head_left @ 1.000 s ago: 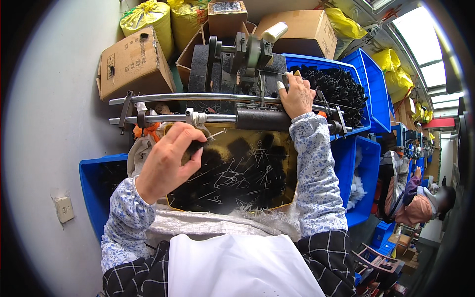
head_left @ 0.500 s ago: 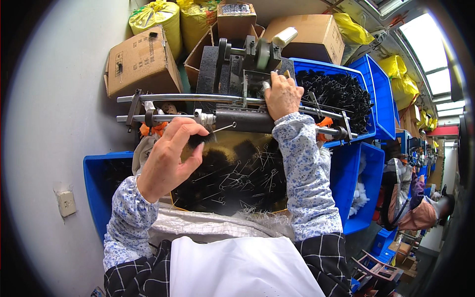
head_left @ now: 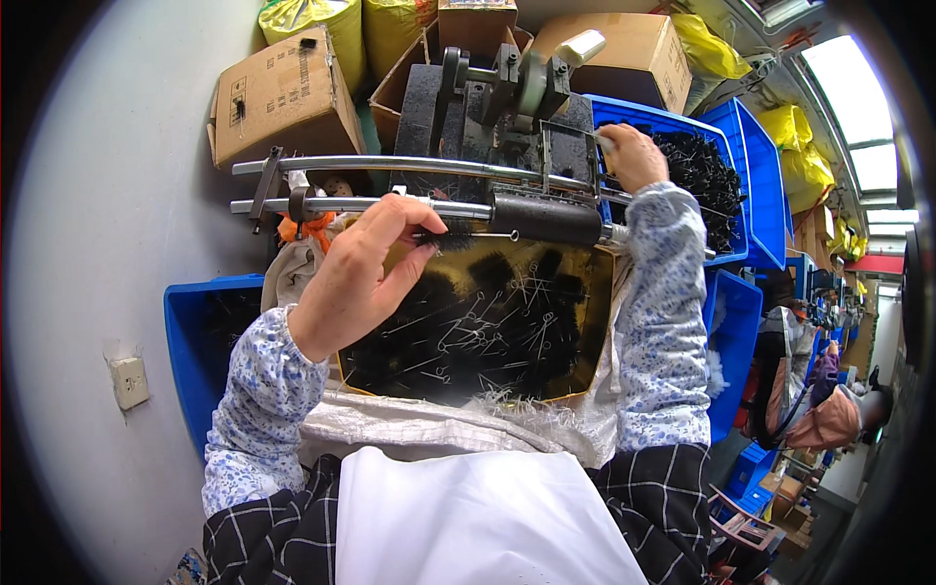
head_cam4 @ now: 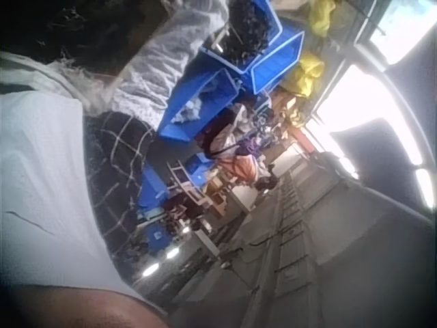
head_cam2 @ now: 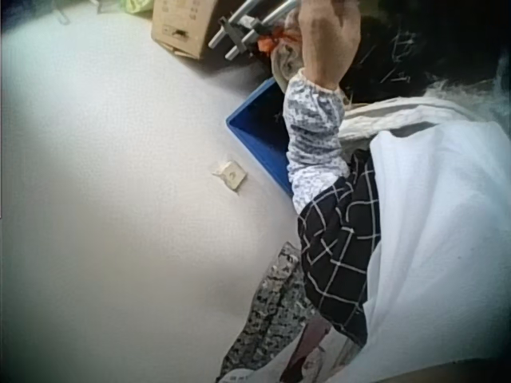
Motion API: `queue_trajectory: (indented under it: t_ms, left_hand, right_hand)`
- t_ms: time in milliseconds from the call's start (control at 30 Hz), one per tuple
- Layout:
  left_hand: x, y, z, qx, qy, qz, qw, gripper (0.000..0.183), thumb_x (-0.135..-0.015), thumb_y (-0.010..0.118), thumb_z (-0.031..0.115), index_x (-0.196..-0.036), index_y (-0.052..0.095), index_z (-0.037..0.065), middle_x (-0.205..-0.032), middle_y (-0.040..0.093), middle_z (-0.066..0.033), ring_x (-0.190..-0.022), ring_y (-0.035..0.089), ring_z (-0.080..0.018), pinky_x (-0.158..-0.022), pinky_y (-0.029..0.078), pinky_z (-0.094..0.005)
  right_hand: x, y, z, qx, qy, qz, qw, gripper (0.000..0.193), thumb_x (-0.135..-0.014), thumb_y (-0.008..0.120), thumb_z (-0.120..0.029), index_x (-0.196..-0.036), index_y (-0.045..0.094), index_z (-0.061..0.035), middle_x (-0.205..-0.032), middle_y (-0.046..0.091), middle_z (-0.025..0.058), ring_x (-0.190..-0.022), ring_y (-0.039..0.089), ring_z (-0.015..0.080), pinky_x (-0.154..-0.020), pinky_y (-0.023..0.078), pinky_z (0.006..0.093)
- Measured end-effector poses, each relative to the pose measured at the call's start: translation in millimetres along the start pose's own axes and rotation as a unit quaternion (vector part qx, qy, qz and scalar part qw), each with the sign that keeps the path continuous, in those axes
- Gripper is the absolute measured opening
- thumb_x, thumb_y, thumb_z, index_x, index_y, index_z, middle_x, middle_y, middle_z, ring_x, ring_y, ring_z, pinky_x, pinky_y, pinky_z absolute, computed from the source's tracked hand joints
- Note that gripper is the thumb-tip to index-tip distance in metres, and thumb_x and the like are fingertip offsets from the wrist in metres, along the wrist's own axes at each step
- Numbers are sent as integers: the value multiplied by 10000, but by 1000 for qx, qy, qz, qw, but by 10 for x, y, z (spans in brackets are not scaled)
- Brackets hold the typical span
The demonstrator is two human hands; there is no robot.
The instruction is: The person assembles small metal wire components and plastic parts using a manual benchtop machine.
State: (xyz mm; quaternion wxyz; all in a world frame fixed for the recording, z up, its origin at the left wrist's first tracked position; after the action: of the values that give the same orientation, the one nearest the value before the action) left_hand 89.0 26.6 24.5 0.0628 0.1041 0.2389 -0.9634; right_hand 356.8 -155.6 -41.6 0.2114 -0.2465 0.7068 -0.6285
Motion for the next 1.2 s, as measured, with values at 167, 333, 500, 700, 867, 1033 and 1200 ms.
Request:
queue_trajectory:
  t_ms: [167, 333, 500, 700, 867, 1033, 1200]
  left_hand:
    - [-65, 228, 6, 38, 24, -7, 999, 209, -768, 560, -54, -959, 503, 8, -921, 519, -100, -811, 572, -200, -718, 476, -284]
    - [-176, 367, -16, 18, 66, 77, 995, 227, -770, 562, -49, -981, 509, 15, -930, 527, -106, -779, 575, -205, -717, 477, -290]
    - [26, 405, -314, 28, -59, 12, 998, 307, -787, 587, 20, -1070, 469, 7, -1004, 521, -143, -811, 590, -232, -717, 482, -321]
    - [438, 781, -872, -230, -71, -283, 929, 431, -713, 592, 157, -1104, 486, 12, -1019, 551, -154, -982, 531, -303, -876, 377, -369]
    - [385, 796, -819, -194, -90, -314, 925, 429, -727, 608, 160, -1123, 505, 33, -1020, 566, -157, -1010, 519, -309, -921, 374, -371]
    - [356, 832, -704, -195, -75, -332, 920, 390, -720, 610, 152, -1087, 524, 51, -952, 573, -138, -945, 543, -292, -893, 399, -372]
    - [264, 707, -445, -212, -2, -265, 941, 279, -760, 618, 143, -1016, 541, 64, -911, 570, -121, -894, 543, -280, -837, 414, -359]
  right_hand:
    - [641, -842, -1, 96, 113, 286, 947, 214, -841, 495, -116, -1023, 589, -51, -937, 619, 131, -793, 630, 264, -687, 514, 370]
    - [1134, -481, -1490, -245, -159, 37, 956, 260, -750, 618, -137, -995, 574, -62, -914, 617, 135, -807, 609, 290, -719, 493, 347]
    - [787, -220, -1092, -156, -101, 138, 973, 206, -754, 582, -73, -954, 630, -88, -869, 609, 86, -795, 598, 254, -687, 479, 352]
    - [243, -16, -620, 36, 22, 182, 982, 220, -819, 503, -117, -980, 651, -140, -891, 606, 60, -892, 567, 220, -795, 414, 369]
    - [168, 54, -618, -18, 2, 164, 986, 216, -815, 529, -136, -991, 653, -151, -898, 611, 67, -902, 573, 236, -779, 423, 370]
    - [137, 29, -614, -16, -4, 188, 982, 237, -766, 563, -89, -974, 659, -149, -895, 628, 25, -884, 534, 219, -786, 382, 350]
    - [47, 18, -614, -2, -30, 151, 988, 245, -772, 562, -91, -981, 658, -174, -952, 644, -24, -922, 495, 176, -831, 303, 352]
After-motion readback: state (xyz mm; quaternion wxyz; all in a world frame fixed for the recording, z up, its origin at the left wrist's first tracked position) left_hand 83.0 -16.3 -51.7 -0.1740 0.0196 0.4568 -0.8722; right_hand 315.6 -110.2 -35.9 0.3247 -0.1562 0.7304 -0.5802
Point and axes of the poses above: each hand's wrist, its own x-axis away from the middle knuckle, its own y-axis out of the palm, z = x × y, the point moved 7 cm from there along -x, towards the middle knuckle
